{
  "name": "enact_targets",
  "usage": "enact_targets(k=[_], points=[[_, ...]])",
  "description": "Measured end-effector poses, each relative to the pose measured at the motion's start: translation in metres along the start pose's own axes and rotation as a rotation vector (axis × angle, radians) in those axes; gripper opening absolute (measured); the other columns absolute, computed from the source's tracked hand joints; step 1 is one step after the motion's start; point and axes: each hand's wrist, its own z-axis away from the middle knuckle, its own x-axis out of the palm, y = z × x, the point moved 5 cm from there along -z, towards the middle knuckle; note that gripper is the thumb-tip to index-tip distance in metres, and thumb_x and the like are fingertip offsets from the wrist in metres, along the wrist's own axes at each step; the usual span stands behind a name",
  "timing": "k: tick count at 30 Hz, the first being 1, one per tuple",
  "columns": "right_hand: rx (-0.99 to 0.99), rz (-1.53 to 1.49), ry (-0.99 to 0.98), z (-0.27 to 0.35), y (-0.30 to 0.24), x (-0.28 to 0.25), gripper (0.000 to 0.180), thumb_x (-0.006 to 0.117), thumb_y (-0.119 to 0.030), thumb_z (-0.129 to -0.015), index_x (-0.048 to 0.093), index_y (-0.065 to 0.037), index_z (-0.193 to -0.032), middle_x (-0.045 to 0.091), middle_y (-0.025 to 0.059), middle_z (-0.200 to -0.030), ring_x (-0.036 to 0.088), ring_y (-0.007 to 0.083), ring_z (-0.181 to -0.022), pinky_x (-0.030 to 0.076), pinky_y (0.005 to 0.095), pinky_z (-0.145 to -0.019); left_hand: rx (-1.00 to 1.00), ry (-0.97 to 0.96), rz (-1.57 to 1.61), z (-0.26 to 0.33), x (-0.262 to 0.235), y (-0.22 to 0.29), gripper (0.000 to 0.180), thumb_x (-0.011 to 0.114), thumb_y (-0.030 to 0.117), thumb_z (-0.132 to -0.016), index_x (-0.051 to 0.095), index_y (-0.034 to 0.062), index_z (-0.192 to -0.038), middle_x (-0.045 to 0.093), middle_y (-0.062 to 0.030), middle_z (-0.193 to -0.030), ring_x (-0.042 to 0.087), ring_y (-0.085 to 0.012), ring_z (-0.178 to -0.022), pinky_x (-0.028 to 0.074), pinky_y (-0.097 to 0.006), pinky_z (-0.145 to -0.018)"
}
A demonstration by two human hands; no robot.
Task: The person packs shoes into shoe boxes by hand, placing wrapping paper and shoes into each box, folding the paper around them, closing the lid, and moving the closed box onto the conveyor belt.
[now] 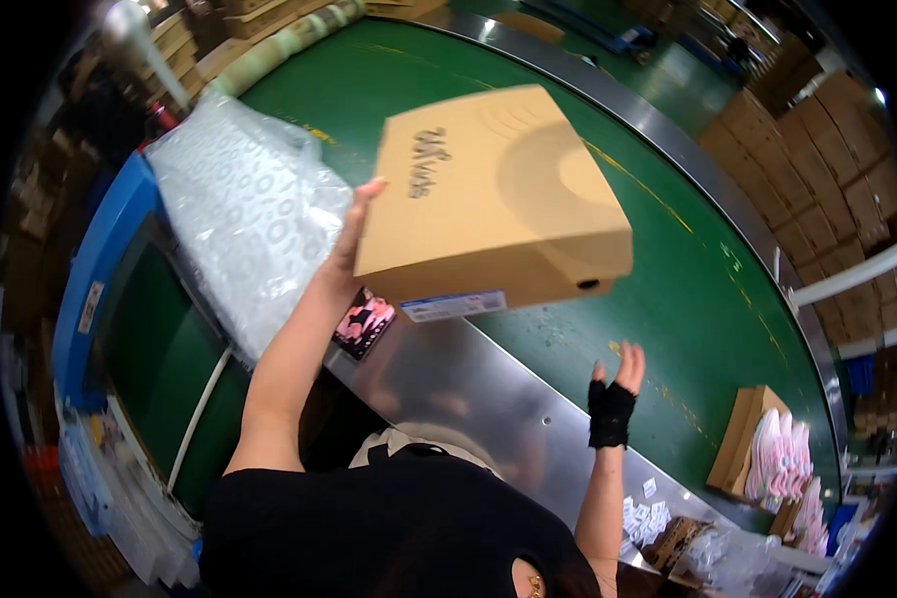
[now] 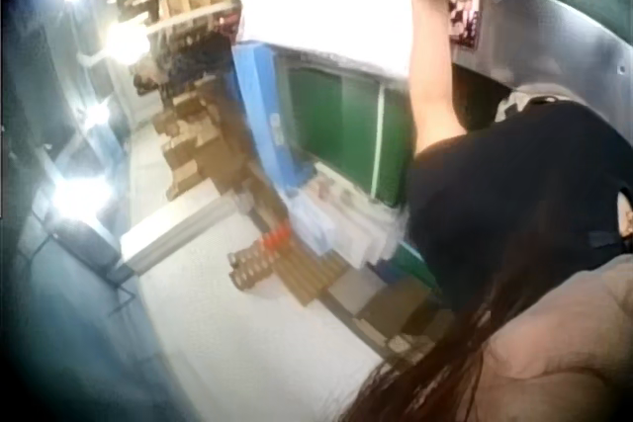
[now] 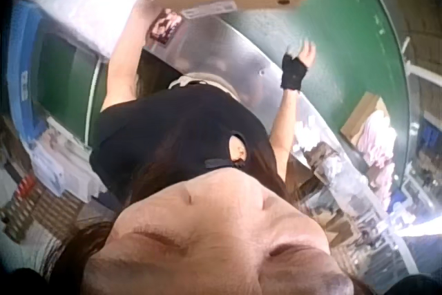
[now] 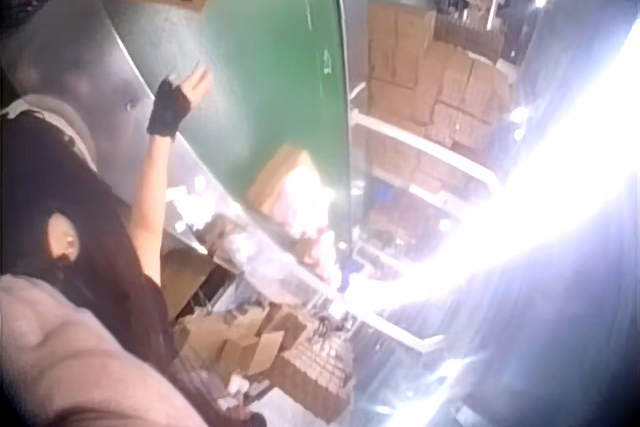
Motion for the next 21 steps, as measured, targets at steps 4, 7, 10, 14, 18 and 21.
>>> enact_targets(k=[4,7,10,14,18,21], points=[[0.351,0.184,-0.285,0.09,0.07,0.051,0.05,0.057,-0.026,-0.075,0.044,-0.006,-0.118,0.037,0.0192,-0.125,0.038,0.0326,-0.114,0.024,0.0464,-0.096,0.399,0.32,-0.173,0.085,-0.09,0.074,0.051,0.037,0.045,-0.084,0.043,0.0052,-0.116,0.053,-0.0112,-0.106,0.054,-0.0208,-0.094,0.047,-0.033,-0.078],[0.194,0.298,-0.141,0.114,0.085,0.057,0.04,0.052,-0.026,-0.078,0.049,-0.002,-0.11,0.042,0.0176,-0.121,0.041,0.0313,-0.107,0.024,0.0436,-0.095,0.527,0.421,0.116,0.168,-0.07,0.12,0.063,0.044,0.048,-0.079,0.033,0.0062,-0.125,0.044,-0.0155,-0.118,0.047,-0.0267,-0.106,0.042,-0.041,-0.085],[0.172,0.245,-0.1,0.113,0.081,0.059,0.036,0.05,-0.023,-0.079,0.051,0.0,-0.106,0.045,0.0171,-0.118,0.042,0.03,-0.105,0.024,0.0428,-0.094,0.549,1.167,0.487,0.233,-0.096,0.106,0.076,0.049,0.049,-0.076,0.019,0.0075,-0.131,0.028,-0.0179,-0.131,0.036,-0.0313,-0.117,0.034,-0.051,-0.09],[0.201,0.255,-0.108,0.117,0.082,0.051,0.035,0.049,-0.022,-0.079,0.051,-0.001,-0.107,0.044,0.017,-0.118,0.042,0.03,-0.106,0.022,0.0428,-0.095,0.415,1.09,0.146,0.238,-0.094,0.079,0.078,0.054,0.046,-0.076,0.018,0.0043,-0.13,0.031,-0.0175,-0.127,0.036,-0.0296,-0.115,0.033,-0.051,-0.09],[0.154,0.298,-0.077,0.125,0.097,0.061,0.035,0.051,-0.023,-0.075,0.053,-0.003,-0.104,0.045,0.0164,-0.117,0.043,0.0302,-0.106,0.024,0.0447,-0.095,0.113,0.174,-0.194,0.156,0.048,-0.01,0.056,0.053,0.044,-0.079,0.043,0.0009,-0.112,0.053,-0.0126,-0.101,0.054,-0.0239,-0.09,0.044,-0.038,-0.077],[0.205,0.255,-0.005,0.119,0.09,0.068,0.033,0.055,-0.022,-0.07,0.056,-0.007,-0.099,0.046,0.0152,-0.113,0.045,0.0332,-0.1,0.03,0.0467,-0.091,-0.099,-0.403,-0.277,0.158,0.212,-0.05,0.058,0.056,0.044,-0.078,0.044,-0.0045,-0.107,0.054,-0.0163,-0.097,0.054,-0.024,-0.09,0.043,-0.037,-0.079]])
